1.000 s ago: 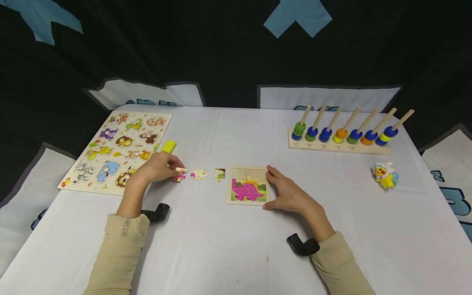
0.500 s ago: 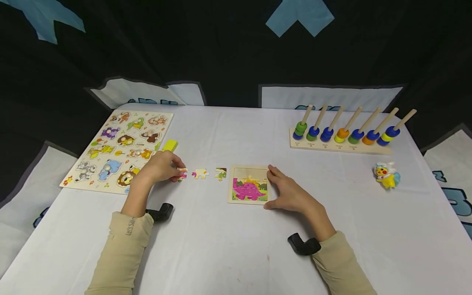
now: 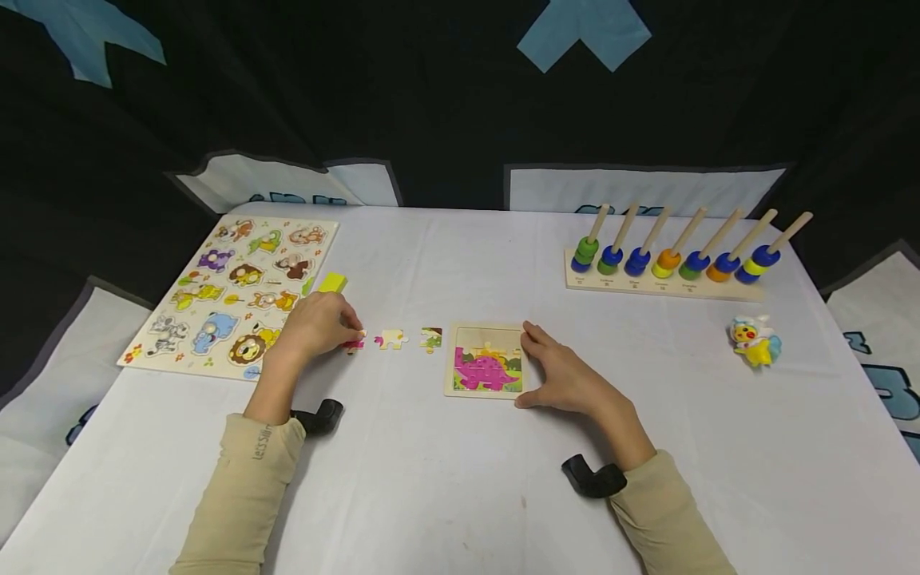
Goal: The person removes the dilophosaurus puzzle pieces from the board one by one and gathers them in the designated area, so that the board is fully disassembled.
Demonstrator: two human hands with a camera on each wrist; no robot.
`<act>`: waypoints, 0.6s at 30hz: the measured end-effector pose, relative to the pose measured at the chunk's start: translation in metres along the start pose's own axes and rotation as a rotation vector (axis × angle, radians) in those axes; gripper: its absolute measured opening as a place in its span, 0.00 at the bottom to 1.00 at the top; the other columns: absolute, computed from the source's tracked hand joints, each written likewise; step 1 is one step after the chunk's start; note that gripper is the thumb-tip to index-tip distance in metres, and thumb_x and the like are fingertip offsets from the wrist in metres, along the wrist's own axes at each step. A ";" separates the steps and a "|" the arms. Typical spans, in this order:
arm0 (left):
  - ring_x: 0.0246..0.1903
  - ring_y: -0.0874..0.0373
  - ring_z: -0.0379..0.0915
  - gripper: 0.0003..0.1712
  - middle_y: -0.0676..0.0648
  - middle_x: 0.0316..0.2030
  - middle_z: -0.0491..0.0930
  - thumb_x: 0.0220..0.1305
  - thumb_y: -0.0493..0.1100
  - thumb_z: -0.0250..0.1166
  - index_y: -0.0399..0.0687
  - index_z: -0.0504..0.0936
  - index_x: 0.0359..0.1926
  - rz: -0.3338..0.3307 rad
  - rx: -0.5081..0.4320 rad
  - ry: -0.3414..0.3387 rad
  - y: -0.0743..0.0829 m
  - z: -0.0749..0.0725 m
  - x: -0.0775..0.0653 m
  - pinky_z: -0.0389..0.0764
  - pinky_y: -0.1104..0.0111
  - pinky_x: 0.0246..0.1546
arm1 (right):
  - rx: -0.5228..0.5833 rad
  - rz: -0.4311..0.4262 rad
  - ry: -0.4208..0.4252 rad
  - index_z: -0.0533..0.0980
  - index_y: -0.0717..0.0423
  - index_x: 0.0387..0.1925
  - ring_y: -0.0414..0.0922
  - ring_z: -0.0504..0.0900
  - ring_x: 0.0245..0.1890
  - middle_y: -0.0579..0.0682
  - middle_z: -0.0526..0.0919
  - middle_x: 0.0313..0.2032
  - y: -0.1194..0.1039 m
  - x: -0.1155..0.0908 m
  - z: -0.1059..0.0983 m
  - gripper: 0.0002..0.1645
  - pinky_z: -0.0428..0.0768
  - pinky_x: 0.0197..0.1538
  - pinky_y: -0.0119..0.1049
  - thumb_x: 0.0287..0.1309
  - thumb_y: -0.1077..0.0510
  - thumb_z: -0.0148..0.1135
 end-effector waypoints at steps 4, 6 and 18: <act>0.25 0.54 0.74 0.04 0.50 0.23 0.83 0.44 0.43 0.71 0.50 0.84 0.20 0.006 -0.005 0.028 0.001 0.002 0.001 0.70 0.63 0.28 | -0.004 0.001 0.001 0.53 0.65 0.65 0.59 0.47 0.68 0.58 0.46 0.70 0.000 0.000 -0.001 0.58 0.55 0.64 0.57 0.36 0.49 0.73; 0.24 0.54 0.73 0.04 0.50 0.22 0.82 0.44 0.42 0.71 0.49 0.84 0.20 0.011 -0.014 0.034 0.001 0.002 0.001 0.70 0.64 0.28 | -0.004 0.002 0.001 0.54 0.66 0.65 0.59 0.47 0.68 0.58 0.46 0.70 0.000 -0.001 -0.001 0.57 0.55 0.64 0.57 0.36 0.50 0.73; 0.24 0.56 0.73 0.04 0.50 0.22 0.82 0.46 0.43 0.69 0.48 0.84 0.21 0.042 -0.050 0.041 -0.005 0.002 0.000 0.71 0.65 0.27 | 0.010 -0.004 0.004 0.54 0.66 0.65 0.59 0.47 0.68 0.58 0.46 0.70 0.000 -0.001 0.000 0.57 0.55 0.64 0.57 0.37 0.50 0.73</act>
Point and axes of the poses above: each hand's wrist, its own x-axis towards the middle knuckle, its own z-axis out of the palm, y = z × x, the point moved 2 cm from there along x, towards the middle knuckle
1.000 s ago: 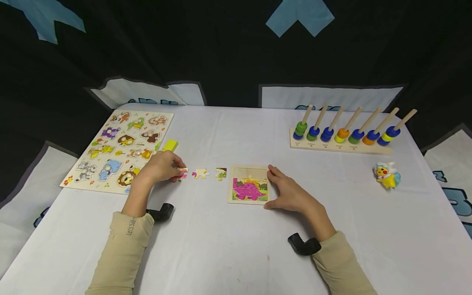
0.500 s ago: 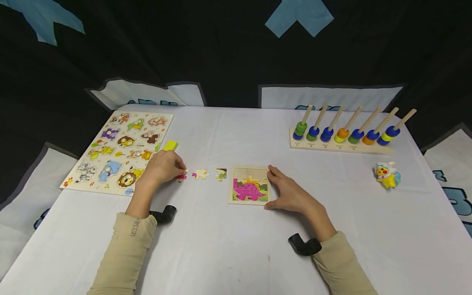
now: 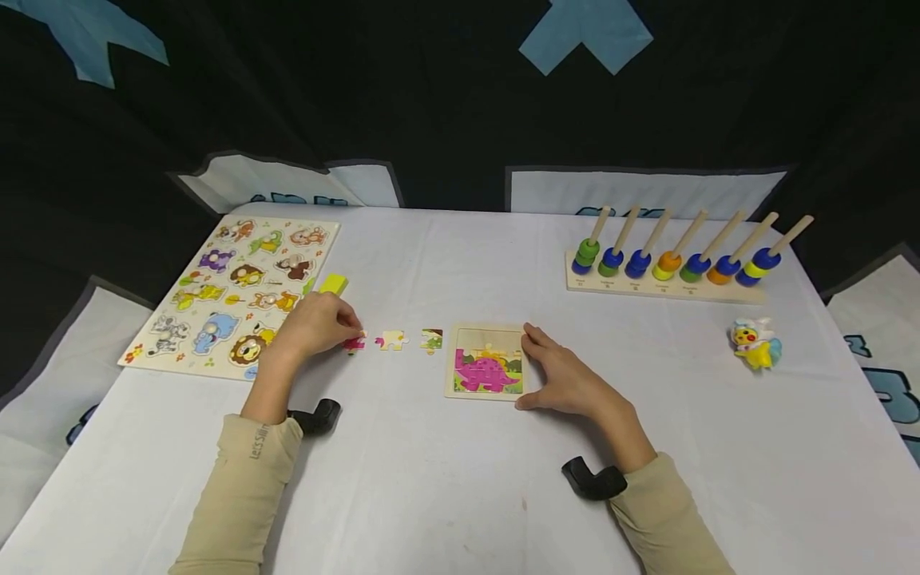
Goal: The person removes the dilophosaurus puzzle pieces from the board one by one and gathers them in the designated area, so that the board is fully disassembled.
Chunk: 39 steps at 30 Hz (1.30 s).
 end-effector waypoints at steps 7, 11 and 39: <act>0.27 0.57 0.74 0.05 0.49 0.25 0.83 0.51 0.42 0.66 0.45 0.85 0.25 0.118 -0.024 0.033 0.036 0.004 0.007 0.73 0.66 0.30 | -0.001 -0.004 0.008 0.54 0.66 0.65 0.58 0.48 0.68 0.57 0.47 0.70 0.001 0.000 0.000 0.57 0.57 0.64 0.55 0.36 0.50 0.73; 0.26 0.61 0.72 0.05 0.51 0.24 0.82 0.53 0.42 0.65 0.47 0.85 0.26 0.236 -0.095 -0.036 0.068 0.018 0.016 0.72 0.70 0.29 | 0.002 -0.001 0.004 0.54 0.65 0.65 0.58 0.48 0.69 0.57 0.47 0.70 0.002 0.001 0.000 0.57 0.56 0.64 0.55 0.36 0.50 0.73; 0.27 0.62 0.69 0.12 0.54 0.26 0.75 0.42 0.43 0.73 0.49 0.78 0.28 0.263 -0.008 -0.382 0.180 0.066 0.030 0.69 0.73 0.26 | 0.016 -0.009 -0.013 0.53 0.65 0.65 0.58 0.48 0.68 0.57 0.47 0.70 0.002 0.001 -0.003 0.57 0.57 0.64 0.55 0.37 0.50 0.73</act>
Point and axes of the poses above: each hand's wrist, its own x-axis towards the middle knuckle, its own z-axis out of the palm, y = z × x, the point moved 2 cm from there along x, towards the middle knuckle
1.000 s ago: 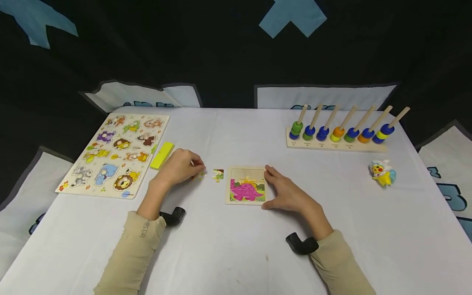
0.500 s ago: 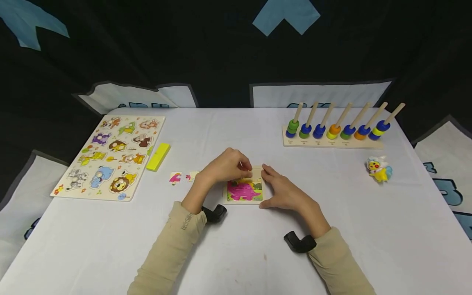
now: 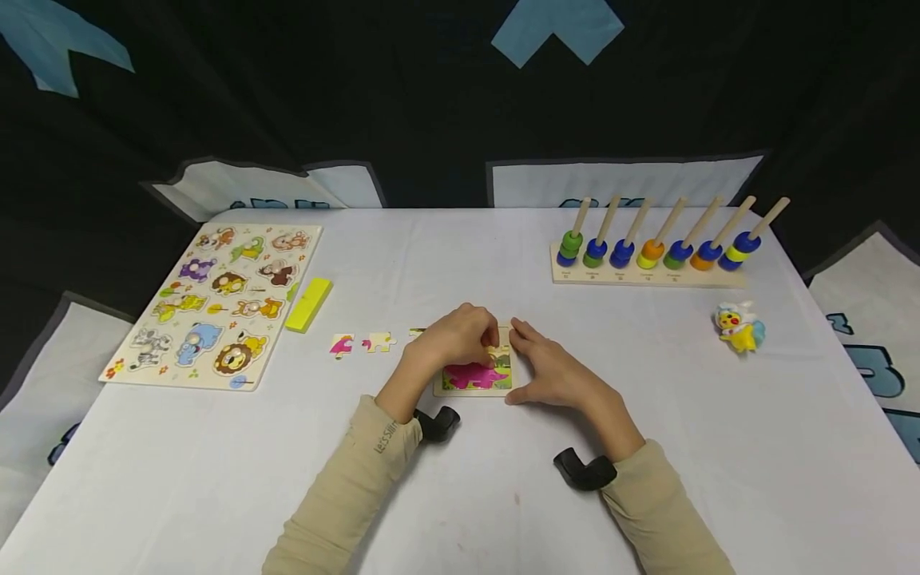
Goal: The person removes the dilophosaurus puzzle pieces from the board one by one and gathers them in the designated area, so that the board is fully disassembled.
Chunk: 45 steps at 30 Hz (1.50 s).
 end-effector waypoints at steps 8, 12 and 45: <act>0.27 0.62 0.67 0.13 0.54 0.25 0.73 0.44 0.41 0.72 0.50 0.75 0.29 0.017 0.009 0.004 0.000 0.001 0.000 0.67 0.74 0.27 | -0.008 0.006 0.000 0.53 0.65 0.65 0.58 0.49 0.68 0.57 0.46 0.70 0.001 0.000 -0.001 0.57 0.57 0.63 0.56 0.37 0.50 0.72; 0.28 0.62 0.67 0.12 0.55 0.25 0.73 0.44 0.41 0.71 0.51 0.75 0.29 0.036 0.059 0.022 0.002 0.001 -0.001 0.67 0.74 0.26 | -0.010 -0.001 0.005 0.53 0.65 0.65 0.59 0.48 0.68 0.58 0.46 0.70 0.001 0.000 -0.001 0.57 0.56 0.63 0.56 0.38 0.50 0.72; 0.33 0.62 0.70 0.12 0.53 0.30 0.80 0.51 0.40 0.66 0.51 0.83 0.39 0.126 -0.109 -0.114 -0.005 -0.001 -0.001 0.71 0.75 0.31 | -0.006 -0.001 0.002 0.57 0.65 0.64 0.59 0.50 0.68 0.58 0.47 0.69 -0.001 0.001 0.000 0.54 0.57 0.62 0.58 0.38 0.50 0.72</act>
Point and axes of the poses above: each hand's wrist, its own x-axis towards the middle knuckle, its own z-axis out of the palm, y = z × x, the point moved 2 cm from there along x, towards the middle knuckle
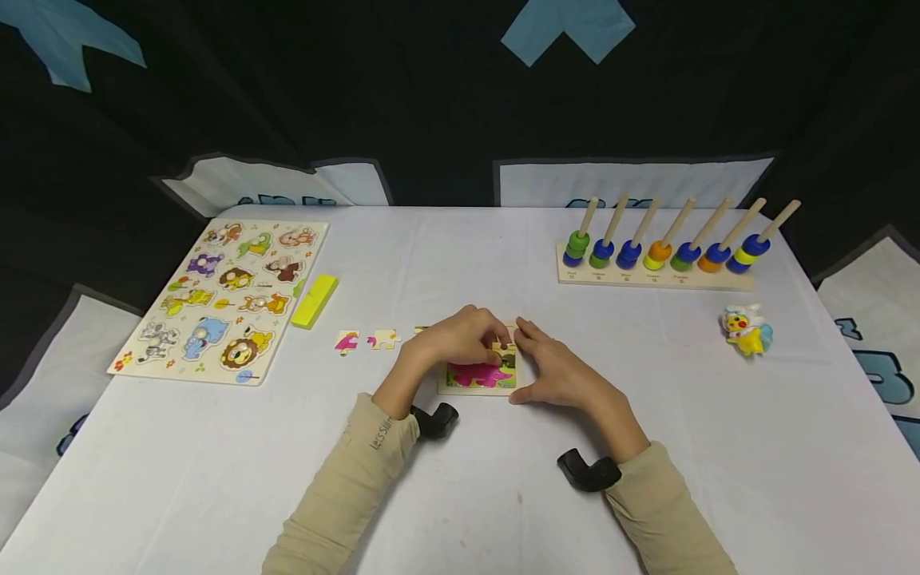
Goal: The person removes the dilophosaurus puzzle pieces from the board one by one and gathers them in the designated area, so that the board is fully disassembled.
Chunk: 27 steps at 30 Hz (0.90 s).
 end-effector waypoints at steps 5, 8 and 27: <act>0.30 0.63 0.69 0.14 0.53 0.26 0.79 0.51 0.40 0.66 0.50 0.82 0.42 0.003 -0.031 -0.006 0.000 -0.002 -0.002 0.69 0.76 0.28 | -0.003 -0.011 0.001 0.57 0.65 0.64 0.60 0.51 0.68 0.58 0.48 0.69 0.000 0.000 0.000 0.54 0.58 0.62 0.58 0.38 0.50 0.72; 0.25 0.64 0.67 0.17 0.52 0.22 0.78 0.53 0.40 0.65 0.50 0.81 0.46 0.009 -0.058 -0.010 -0.001 -0.003 -0.003 0.67 0.75 0.28 | -0.005 -0.014 0.000 0.57 0.66 0.64 0.60 0.50 0.68 0.58 0.48 0.69 0.001 0.000 0.000 0.54 0.58 0.62 0.58 0.38 0.50 0.72; 0.25 0.48 0.78 0.08 0.43 0.25 0.83 0.59 0.41 0.60 0.44 0.82 0.38 0.127 -0.254 0.158 0.000 -0.035 -0.032 0.71 0.75 0.21 | 0.007 -0.014 -0.003 0.53 0.64 0.65 0.59 0.48 0.68 0.59 0.47 0.69 0.001 -0.002 -0.001 0.57 0.56 0.63 0.56 0.37 0.49 0.72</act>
Point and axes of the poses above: each hand's wrist, its own x-axis towards the middle knuckle, its own z-axis out of the palm, y = z × x, the point moved 2 cm from there along x, towards the middle knuckle
